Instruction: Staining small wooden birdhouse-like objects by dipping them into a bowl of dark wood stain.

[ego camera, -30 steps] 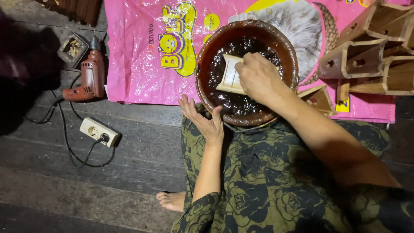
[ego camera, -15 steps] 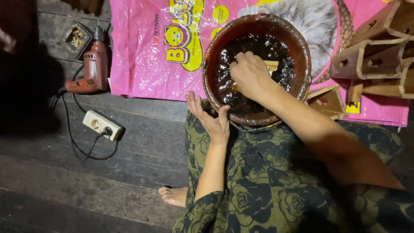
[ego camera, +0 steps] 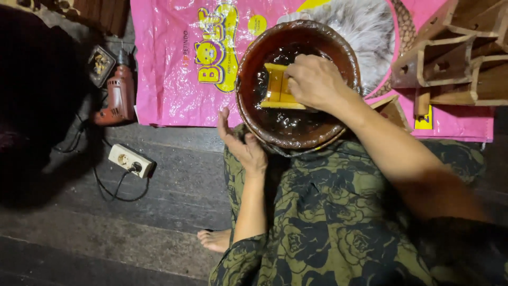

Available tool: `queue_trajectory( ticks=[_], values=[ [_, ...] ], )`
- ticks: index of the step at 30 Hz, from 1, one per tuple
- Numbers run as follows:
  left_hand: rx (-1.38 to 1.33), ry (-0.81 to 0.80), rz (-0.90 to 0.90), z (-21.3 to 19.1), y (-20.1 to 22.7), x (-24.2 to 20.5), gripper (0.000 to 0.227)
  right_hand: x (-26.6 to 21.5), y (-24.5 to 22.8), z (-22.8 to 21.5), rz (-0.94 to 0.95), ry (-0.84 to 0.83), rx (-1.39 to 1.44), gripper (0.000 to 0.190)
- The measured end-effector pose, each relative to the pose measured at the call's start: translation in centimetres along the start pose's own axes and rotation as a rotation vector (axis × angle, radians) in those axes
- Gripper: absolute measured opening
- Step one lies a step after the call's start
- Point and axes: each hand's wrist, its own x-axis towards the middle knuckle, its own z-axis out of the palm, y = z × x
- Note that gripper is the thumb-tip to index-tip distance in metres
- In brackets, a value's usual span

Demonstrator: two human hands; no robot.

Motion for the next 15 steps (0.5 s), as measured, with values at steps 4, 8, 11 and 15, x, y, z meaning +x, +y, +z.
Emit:
queue_trajectory(
  ticks=[4, 8, 11, 15],
  values=[
    [0.036, 0.065, -0.101, -0.1, 2.5, 1.2, 0.068, -2.6, -1.5, -4.1, 0.104, 0.073, 0.061, 0.011],
    [-0.092, -0.080, -0.228, 0.4, 4.5, 3.2, 0.054, -5.4, -2.7, -4.6, 0.236, 0.328, 0.231, 0.020],
    [-0.243, -0.206, -0.395, 0.8, 4.7, 4.4, 0.054, -6.8, -4.4, -5.5, 0.273, 0.476, 0.282, 0.022],
    [-0.272, -0.294, -0.621, 1.9, 4.6, 5.1, 0.070, -8.3, -6.0, -6.0, 0.255, 0.610, 0.323, 0.022]
  ],
)
